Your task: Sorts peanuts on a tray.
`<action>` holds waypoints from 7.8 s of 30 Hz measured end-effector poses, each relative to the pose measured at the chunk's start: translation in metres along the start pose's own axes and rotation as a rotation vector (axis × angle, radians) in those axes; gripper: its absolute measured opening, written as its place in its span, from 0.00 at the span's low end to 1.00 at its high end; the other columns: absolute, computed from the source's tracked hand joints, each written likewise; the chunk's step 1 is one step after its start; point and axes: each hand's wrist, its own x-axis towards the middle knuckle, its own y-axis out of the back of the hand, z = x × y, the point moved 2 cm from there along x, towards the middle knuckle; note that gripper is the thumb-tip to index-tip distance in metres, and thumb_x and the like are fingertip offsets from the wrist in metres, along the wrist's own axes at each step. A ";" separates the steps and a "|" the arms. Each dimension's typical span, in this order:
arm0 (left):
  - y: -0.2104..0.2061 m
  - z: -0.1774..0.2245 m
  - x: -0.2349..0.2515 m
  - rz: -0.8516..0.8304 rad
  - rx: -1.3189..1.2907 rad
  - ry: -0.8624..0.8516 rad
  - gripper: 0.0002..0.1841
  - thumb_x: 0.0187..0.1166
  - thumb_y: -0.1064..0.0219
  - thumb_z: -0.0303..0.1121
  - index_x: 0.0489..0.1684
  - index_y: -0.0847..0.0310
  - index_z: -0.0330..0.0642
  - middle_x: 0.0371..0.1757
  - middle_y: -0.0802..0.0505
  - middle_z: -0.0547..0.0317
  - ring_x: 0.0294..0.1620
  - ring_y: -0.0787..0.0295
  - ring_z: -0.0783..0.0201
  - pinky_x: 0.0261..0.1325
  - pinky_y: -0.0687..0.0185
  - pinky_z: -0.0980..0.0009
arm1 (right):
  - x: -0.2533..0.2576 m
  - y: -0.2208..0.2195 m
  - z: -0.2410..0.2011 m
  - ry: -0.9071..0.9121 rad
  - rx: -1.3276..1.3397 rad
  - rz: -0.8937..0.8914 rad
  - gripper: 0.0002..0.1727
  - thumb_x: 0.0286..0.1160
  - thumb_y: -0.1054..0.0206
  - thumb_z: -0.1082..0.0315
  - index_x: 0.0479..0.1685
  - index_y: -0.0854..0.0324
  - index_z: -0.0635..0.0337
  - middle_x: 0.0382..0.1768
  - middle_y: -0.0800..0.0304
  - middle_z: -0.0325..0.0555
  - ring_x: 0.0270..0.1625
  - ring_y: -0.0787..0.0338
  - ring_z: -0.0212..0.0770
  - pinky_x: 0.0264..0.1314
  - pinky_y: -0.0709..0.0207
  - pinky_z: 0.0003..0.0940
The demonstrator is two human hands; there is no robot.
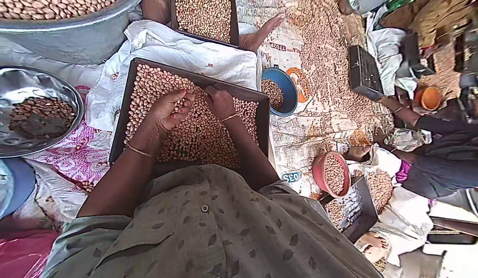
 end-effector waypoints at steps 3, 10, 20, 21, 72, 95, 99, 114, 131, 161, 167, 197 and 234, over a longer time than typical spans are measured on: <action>0.004 0.004 -0.001 0.082 -0.057 -0.075 0.18 0.94 0.57 0.39 0.38 0.22 0.49 0.25 0.20 0.72 0.11 0.39 0.82 0.11 0.46 0.89 | -0.003 -0.015 0.003 -0.020 -0.016 -0.006 0.12 0.80 0.36 0.70 0.56 0.13 0.64 0.61 0.11 0.60 0.56 0.07 0.60 0.52 0.13 0.56; -0.001 0.002 -0.001 0.131 0.179 -0.031 0.31 0.95 0.65 0.55 0.49 0.15 0.48 0.31 0.12 0.69 0.14 0.33 0.79 0.14 0.43 0.86 | -0.018 0.018 -0.007 0.165 0.394 0.276 0.12 0.78 0.34 0.76 0.52 0.08 0.69 0.49 0.04 0.58 0.48 0.04 0.50 0.55 0.12 0.44; -0.006 -0.001 -0.004 -0.023 0.026 0.004 0.18 0.95 0.57 0.38 0.36 0.23 0.50 0.20 0.24 0.75 0.10 0.41 0.84 0.10 0.48 0.90 | -0.040 0.055 0.083 -0.153 -0.051 -0.133 0.14 0.79 0.36 0.72 0.57 0.10 0.61 0.56 0.07 0.59 0.63 0.09 0.60 0.69 0.21 0.60; -0.006 0.001 -0.003 -0.008 0.017 -0.006 0.18 0.94 0.57 0.38 0.34 0.24 0.50 0.19 0.27 0.75 0.09 0.42 0.84 0.10 0.49 0.90 | -0.044 0.047 0.086 -0.162 -0.084 -0.172 0.16 0.78 0.36 0.73 0.61 0.12 0.59 0.60 0.08 0.60 0.65 0.10 0.62 0.69 0.21 0.63; 0.018 0.023 -0.008 0.081 -0.382 -0.465 0.24 0.96 0.68 0.38 0.35 0.24 0.49 0.19 0.25 0.73 0.10 0.40 0.80 0.12 0.47 0.87 | -0.003 -0.020 -0.012 0.397 0.018 -0.100 0.15 0.74 0.28 0.63 0.57 0.07 0.48 0.71 0.13 0.46 0.79 0.24 0.57 0.70 0.31 0.62; 0.017 0.026 -0.009 0.069 -0.358 -0.431 0.24 0.96 0.67 0.38 0.35 0.24 0.49 0.18 0.26 0.73 0.10 0.40 0.80 0.11 0.46 0.87 | -0.107 0.020 0.007 0.002 -0.083 -0.229 0.10 0.75 0.30 0.69 0.49 0.09 0.61 0.57 0.08 0.56 0.59 0.08 0.60 0.53 0.14 0.60; 0.012 0.024 -0.011 0.074 -0.348 -0.415 0.23 0.96 0.67 0.38 0.36 0.24 0.50 0.18 0.25 0.73 0.10 0.40 0.80 0.11 0.46 0.87 | -0.110 0.019 0.007 -0.031 -0.095 -0.228 0.09 0.79 0.36 0.70 0.45 0.09 0.60 0.52 0.07 0.55 0.51 0.06 0.57 0.46 0.14 0.58; 0.018 0.027 -0.009 0.091 -0.418 -0.476 0.23 0.96 0.66 0.39 0.37 0.23 0.49 0.18 0.25 0.72 0.09 0.39 0.80 0.11 0.46 0.87 | 0.014 -0.044 -0.042 0.097 0.261 0.173 0.12 0.74 0.29 0.70 0.53 0.09 0.61 0.52 0.11 0.58 0.50 0.08 0.53 0.50 0.13 0.48; 0.023 0.025 -0.007 0.077 -0.386 -0.498 0.24 0.96 0.67 0.40 0.38 0.23 0.49 0.18 0.25 0.72 0.10 0.38 0.80 0.12 0.44 0.87 | 0.007 -0.043 -0.032 0.177 0.280 0.149 0.10 0.79 0.33 0.71 0.50 0.09 0.66 0.56 0.08 0.58 0.58 0.07 0.56 0.59 0.15 0.52; 0.014 0.022 -0.009 0.048 -0.162 -0.344 0.19 0.95 0.60 0.35 0.38 0.21 0.50 0.19 0.25 0.75 0.11 0.39 0.82 0.12 0.45 0.89 | -0.024 0.073 0.053 -0.570 1.583 0.759 0.16 0.96 0.60 0.65 0.58 0.29 0.65 0.37 0.09 0.47 0.38 0.06 0.38 0.47 0.10 0.33; 0.023 0.024 -0.007 0.029 -0.347 -0.534 0.20 0.88 0.65 0.32 0.29 0.27 0.52 0.24 0.20 0.70 0.14 0.36 0.79 0.14 0.46 0.87 | -0.035 -0.004 -0.052 0.125 0.841 0.241 0.15 0.83 0.41 0.76 0.61 0.19 0.78 0.52 0.07 0.61 0.56 0.07 0.47 0.60 0.12 0.41; 0.014 0.020 -0.011 0.076 -0.066 -0.283 0.26 0.96 0.66 0.44 0.37 0.19 0.49 0.26 0.16 0.71 0.11 0.38 0.80 0.12 0.46 0.87 | -0.018 0.008 0.005 -0.044 -0.229 -0.247 0.14 0.82 0.39 0.73 0.59 0.12 0.63 0.66 0.13 0.60 0.66 0.11 0.61 0.62 0.17 0.57; -0.006 -0.004 -0.003 -0.088 0.218 0.028 0.26 0.96 0.62 0.47 0.33 0.20 0.48 0.18 0.23 0.73 0.09 0.41 0.80 0.10 0.50 0.86 | -0.095 0.017 0.036 0.095 0.047 -0.019 0.12 0.78 0.38 0.77 0.51 0.09 0.68 0.53 0.06 0.61 0.56 0.05 0.59 0.60 0.14 0.53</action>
